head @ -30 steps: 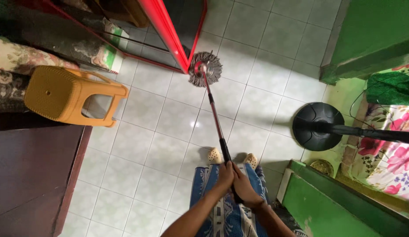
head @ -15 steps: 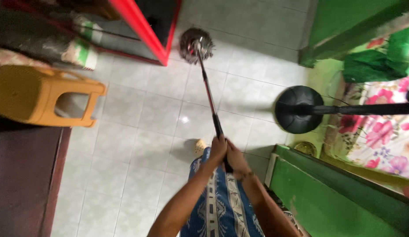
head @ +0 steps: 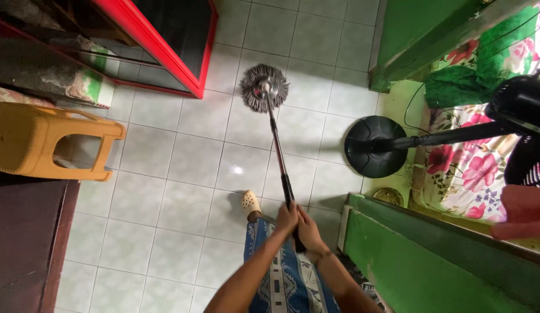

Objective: Mop the tiled floor of a house using a spin mop and bucket of soapy water.

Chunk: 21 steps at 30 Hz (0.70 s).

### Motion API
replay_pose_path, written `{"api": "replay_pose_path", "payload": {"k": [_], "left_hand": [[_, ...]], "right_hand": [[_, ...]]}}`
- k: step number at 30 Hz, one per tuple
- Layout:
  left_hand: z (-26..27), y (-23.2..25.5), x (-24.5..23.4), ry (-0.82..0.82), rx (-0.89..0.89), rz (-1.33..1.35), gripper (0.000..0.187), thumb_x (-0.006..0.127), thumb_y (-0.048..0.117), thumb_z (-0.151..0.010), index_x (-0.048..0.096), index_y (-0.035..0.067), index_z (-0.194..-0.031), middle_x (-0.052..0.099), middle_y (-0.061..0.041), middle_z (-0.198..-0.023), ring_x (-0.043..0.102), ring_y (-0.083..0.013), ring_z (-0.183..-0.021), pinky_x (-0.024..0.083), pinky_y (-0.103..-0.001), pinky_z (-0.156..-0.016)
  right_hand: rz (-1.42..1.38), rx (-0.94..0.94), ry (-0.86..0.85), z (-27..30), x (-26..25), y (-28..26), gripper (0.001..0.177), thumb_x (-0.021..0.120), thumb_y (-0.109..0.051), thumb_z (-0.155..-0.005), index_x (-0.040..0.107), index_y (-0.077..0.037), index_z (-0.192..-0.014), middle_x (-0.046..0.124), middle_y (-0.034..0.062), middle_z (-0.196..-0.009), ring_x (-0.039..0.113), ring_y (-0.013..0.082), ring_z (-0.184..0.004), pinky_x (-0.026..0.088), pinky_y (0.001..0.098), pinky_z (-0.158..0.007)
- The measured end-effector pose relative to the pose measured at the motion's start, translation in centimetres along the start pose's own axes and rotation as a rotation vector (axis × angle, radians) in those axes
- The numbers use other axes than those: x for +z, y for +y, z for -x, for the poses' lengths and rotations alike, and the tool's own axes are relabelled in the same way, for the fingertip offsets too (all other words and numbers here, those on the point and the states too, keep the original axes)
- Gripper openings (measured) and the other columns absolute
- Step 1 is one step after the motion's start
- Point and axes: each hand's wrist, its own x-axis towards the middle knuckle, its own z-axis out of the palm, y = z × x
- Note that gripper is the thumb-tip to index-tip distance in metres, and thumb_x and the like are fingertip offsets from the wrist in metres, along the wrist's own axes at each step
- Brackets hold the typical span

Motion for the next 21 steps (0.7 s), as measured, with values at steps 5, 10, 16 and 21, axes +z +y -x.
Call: {"api": "replay_pose_path", "payload": {"k": [5, 10, 16, 21], "left_hand": [[-4.5, 4.4, 2.0, -0.065, -0.035, 0.074, 0.048, 0.051, 0.042, -0.099, 0.062, -0.004, -0.105, 0.071, -0.03, -0.092, 0.07, -0.048, -0.089, 0.054, -0.053, -0.078], [-0.4, -0.2, 7.7, -0.036, -0.051, -0.06, 0.049, 0.049, 0.042, -0.102, 0.051, -0.001, -0.125, 0.066, -0.034, -0.112, 0.061, -0.0542, -0.106, 0.048, -0.057, -0.089], [12.7, -3.6, 7.6, -0.341, -0.097, -0.077, 0.073, 0.043, 0.05, -0.108, 0.017, 0.0, -0.155, 0.042, -0.031, -0.147, 0.048, -0.051, -0.128, 0.047, -0.054, -0.099], [12.5, 4.8, 5.4, -0.408, -0.248, -0.138, 0.065, 0.041, 0.049, -0.103, 0.035, 0.005, -0.151, 0.062, -0.029, -0.131, 0.062, -0.047, -0.117, 0.05, -0.054, -0.097]], "right_hand": [[-0.054, 0.062, 0.098, 0.0, 0.4, -8.6, 0.046, 0.042, -0.027, -0.107, 0.049, -0.016, -0.152, 0.06, 0.0092, -0.065, 0.051, 0.0187, -0.039, 0.044, 0.0354, -0.036], [-0.172, -0.101, 0.058, -1.4, -7.2, 3.4, 0.046, 0.047, -0.021, -0.114, 0.056, -0.002, -0.155, 0.072, 0.0076, -0.082, 0.059, 0.0142, -0.053, 0.049, 0.0318, -0.045], [-0.032, 0.041, 0.106, 11.4, -8.4, 5.7, 0.049, 0.044, -0.031, -0.104, 0.046, -0.022, -0.152, 0.061, 0.0031, -0.075, 0.054, 0.0164, -0.041, 0.046, 0.0344, -0.039], [-0.337, 0.236, 0.265, 13.9, -5.6, -1.2, 0.046, 0.048, -0.032, -0.104, 0.057, -0.021, -0.148, 0.057, 0.0101, -0.06, 0.048, 0.0176, -0.038, 0.039, 0.0354, -0.036]]}}
